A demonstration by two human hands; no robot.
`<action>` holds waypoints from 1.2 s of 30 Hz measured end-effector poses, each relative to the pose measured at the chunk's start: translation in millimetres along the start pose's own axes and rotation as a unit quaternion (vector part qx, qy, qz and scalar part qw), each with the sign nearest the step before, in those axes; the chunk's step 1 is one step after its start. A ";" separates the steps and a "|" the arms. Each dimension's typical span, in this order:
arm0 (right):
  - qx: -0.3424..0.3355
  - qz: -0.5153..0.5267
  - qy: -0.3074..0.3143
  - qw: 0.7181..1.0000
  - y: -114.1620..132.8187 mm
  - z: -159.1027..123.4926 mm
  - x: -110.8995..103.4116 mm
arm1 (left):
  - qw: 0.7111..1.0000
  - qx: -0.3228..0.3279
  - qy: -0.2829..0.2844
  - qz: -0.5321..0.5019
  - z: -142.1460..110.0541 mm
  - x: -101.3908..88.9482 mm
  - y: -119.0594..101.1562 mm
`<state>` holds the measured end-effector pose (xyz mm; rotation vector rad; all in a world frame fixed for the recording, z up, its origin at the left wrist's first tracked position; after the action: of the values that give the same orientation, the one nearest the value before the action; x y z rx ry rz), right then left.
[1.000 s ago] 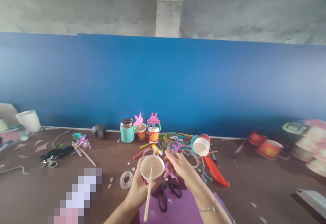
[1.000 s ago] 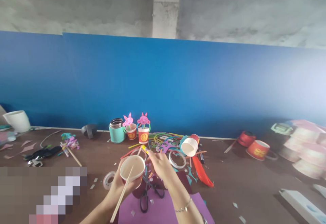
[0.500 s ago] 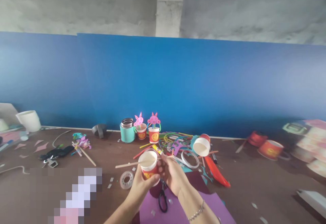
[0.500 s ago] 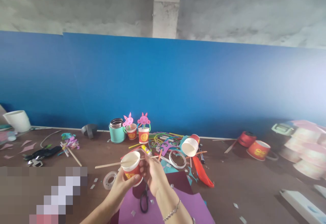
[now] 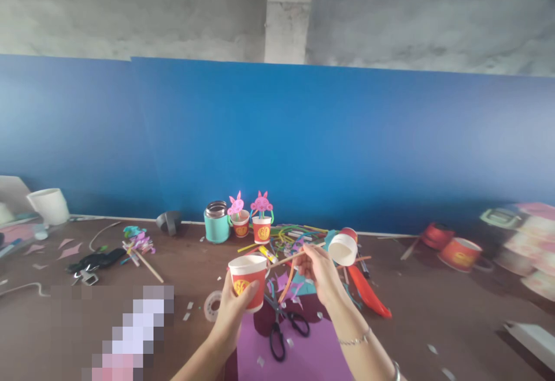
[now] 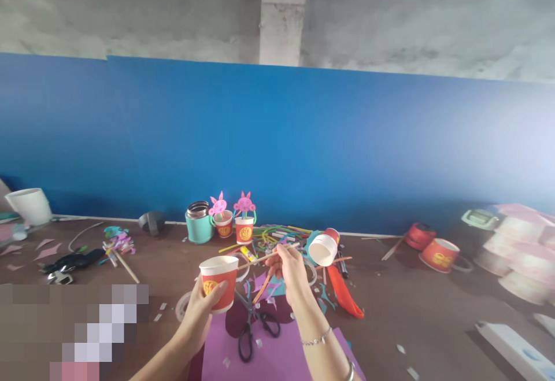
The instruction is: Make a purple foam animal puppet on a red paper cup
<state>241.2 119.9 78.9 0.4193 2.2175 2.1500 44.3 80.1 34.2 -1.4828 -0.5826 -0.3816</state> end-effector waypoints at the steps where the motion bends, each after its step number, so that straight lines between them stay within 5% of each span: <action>1: -0.004 0.000 -0.004 1.000 1.6 0.0 -1.3 | 1.000 0.002 0.001 0.001 0.4 -0.5 0.2; 13: -0.134 -0.017 0.013 0.991 0.3 -29.7 39.0 | 0.998 -0.005 -0.056 0.001 12.3 -16.3 8.7; 24: -0.228 -0.170 0.019 0.959 -13.1 -62.3 52.9 | 0.998 0.019 -0.059 0.002 14.0 -17.7 4.8; 26: -0.269 -0.205 0.032 0.941 -10.2 -64.6 51.5 | 0.999 0.012 -0.051 -0.013 12.8 -15.0 2.7; 32: -0.452 -0.310 0.161 0.821 1.4 -78.2 62.2 | 0.997 -0.033 -0.031 -0.062 11.6 -10.9 4.7; 36: -0.451 -0.323 0.157 0.817 7.1 -79.2 63.1 | 0.999 0.008 -0.035 -0.030 12.9 -14.7 1.4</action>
<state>165.6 55.6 100.3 -0.6604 0.8909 2.5440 31.6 91.3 24.4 -1.4694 -0.6859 -0.3720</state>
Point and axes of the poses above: each hand's wrist, its own z-axis towards the middle knuckle, its own x-axis out of the palm, y = z × x, the point moved 5 cm from there along z, towards the middle knuckle, and after that the axes turned 8 degrees about -z, right-handed, at the moved point
